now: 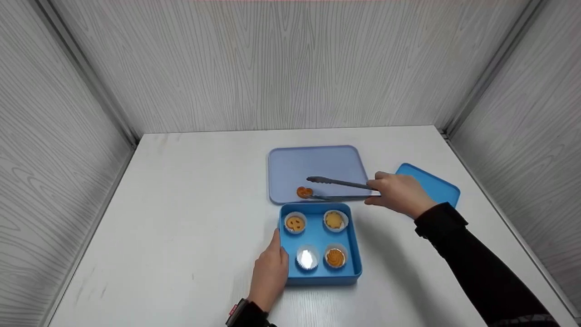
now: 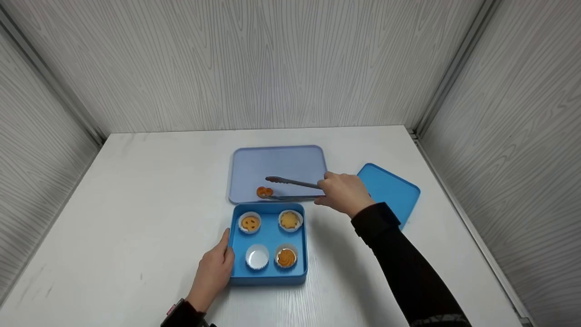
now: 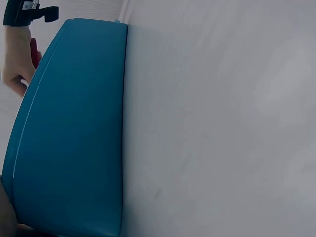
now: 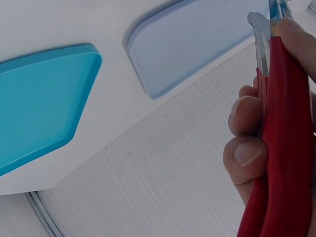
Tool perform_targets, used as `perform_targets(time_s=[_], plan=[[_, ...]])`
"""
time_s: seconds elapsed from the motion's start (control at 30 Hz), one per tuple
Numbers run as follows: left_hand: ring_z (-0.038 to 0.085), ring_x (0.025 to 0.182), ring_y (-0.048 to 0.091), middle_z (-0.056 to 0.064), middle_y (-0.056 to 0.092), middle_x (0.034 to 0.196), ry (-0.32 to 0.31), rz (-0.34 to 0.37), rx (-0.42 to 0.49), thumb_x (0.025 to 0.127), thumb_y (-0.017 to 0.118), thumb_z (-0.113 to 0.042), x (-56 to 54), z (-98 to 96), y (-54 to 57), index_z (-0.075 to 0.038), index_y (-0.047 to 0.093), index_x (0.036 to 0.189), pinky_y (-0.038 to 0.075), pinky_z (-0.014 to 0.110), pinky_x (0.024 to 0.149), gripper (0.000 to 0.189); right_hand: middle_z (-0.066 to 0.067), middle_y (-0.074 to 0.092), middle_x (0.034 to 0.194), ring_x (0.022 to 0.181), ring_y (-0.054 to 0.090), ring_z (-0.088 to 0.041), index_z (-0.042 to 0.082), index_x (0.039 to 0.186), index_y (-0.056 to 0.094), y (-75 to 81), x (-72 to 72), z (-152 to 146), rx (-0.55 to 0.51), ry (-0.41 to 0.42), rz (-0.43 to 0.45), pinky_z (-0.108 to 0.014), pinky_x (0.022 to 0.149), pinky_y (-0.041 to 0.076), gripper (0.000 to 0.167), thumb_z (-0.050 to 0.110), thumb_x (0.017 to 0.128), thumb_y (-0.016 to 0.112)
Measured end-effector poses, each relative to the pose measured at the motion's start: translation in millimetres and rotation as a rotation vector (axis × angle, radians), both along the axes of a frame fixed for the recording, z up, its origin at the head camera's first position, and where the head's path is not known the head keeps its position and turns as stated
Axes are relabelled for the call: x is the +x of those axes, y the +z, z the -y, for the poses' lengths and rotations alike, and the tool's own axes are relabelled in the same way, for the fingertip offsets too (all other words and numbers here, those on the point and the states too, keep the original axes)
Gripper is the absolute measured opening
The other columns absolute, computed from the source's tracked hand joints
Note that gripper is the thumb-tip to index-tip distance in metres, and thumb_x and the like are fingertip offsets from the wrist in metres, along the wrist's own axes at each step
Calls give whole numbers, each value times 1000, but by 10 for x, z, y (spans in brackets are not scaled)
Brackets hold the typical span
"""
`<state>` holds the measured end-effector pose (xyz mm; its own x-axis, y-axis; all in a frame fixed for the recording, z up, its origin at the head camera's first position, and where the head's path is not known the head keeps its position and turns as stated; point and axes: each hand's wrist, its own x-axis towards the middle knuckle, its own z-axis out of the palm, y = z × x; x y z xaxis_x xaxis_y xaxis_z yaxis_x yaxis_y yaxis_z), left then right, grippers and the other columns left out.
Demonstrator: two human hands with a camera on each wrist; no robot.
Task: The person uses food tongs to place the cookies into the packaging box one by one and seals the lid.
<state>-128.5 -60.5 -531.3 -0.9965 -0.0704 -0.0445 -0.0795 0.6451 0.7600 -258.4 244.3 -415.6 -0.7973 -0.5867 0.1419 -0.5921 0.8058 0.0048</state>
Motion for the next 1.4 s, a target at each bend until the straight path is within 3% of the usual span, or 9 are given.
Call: perform_targets(time_s=[0.2, 0.43, 0.77, 1.2, 1.4], plan=[[31, 124, 63, 18, 55, 149, -10, -17, -8, 107, 46, -13, 10, -3, 1, 4, 38, 155, 50, 48, 103, 52, -4, 59, 77, 61, 58, -16, 9, 98, 77, -38, -58, 80, 20, 0, -6, -32, 54, 50, 27, 28, 82, 87], [31, 113, 68, 19, 57, 146, -9, -90, -20, 105, 46, -10, 23, 7, -31, 6, 40, 152, 55, 48, 93, 50, -5, 61, 79, 63, 58, -18, 8, 96, 76, -84, -101, 140, 44, -19, 13, -35, 56, 52, 25, 28, 84, 85], [31, 117, 66, 19, 54, 149, -13, -34, -12, 106, 46, -12, -9, 10, -30, 5, 38, 154, 53, 49, 99, 52, -5, 59, 76, 61, 55, -19, 7, 94, 75, -150, -127, 119, 39, -43, -15, -35, 55, 50, 25, 27, 83, 85], [32, 125, 62, 18, 52, 151, -11, -10, -12, 107, 45, -13, -8, 6, -12, 5, 37, 155, 50, 49, 104, 52, -3, 63, 78, 67, 59, -18, 8, 94, 77, -213, -139, 132, -16, -46, 58, -36, 62, 53, 21, 26, 85, 84], [30, 106, 70, 19, 57, 146, -5, -71, -25, 105, 47, -11, 18, 6, -28, 6, 40, 153, 56, 48, 91, 51, -2, 64, 78, 69, 60, -18, 9, 92, 76, -229, -152, 123, -23, -63, 106, -36, 62, 53, 19, 26, 87, 83]])
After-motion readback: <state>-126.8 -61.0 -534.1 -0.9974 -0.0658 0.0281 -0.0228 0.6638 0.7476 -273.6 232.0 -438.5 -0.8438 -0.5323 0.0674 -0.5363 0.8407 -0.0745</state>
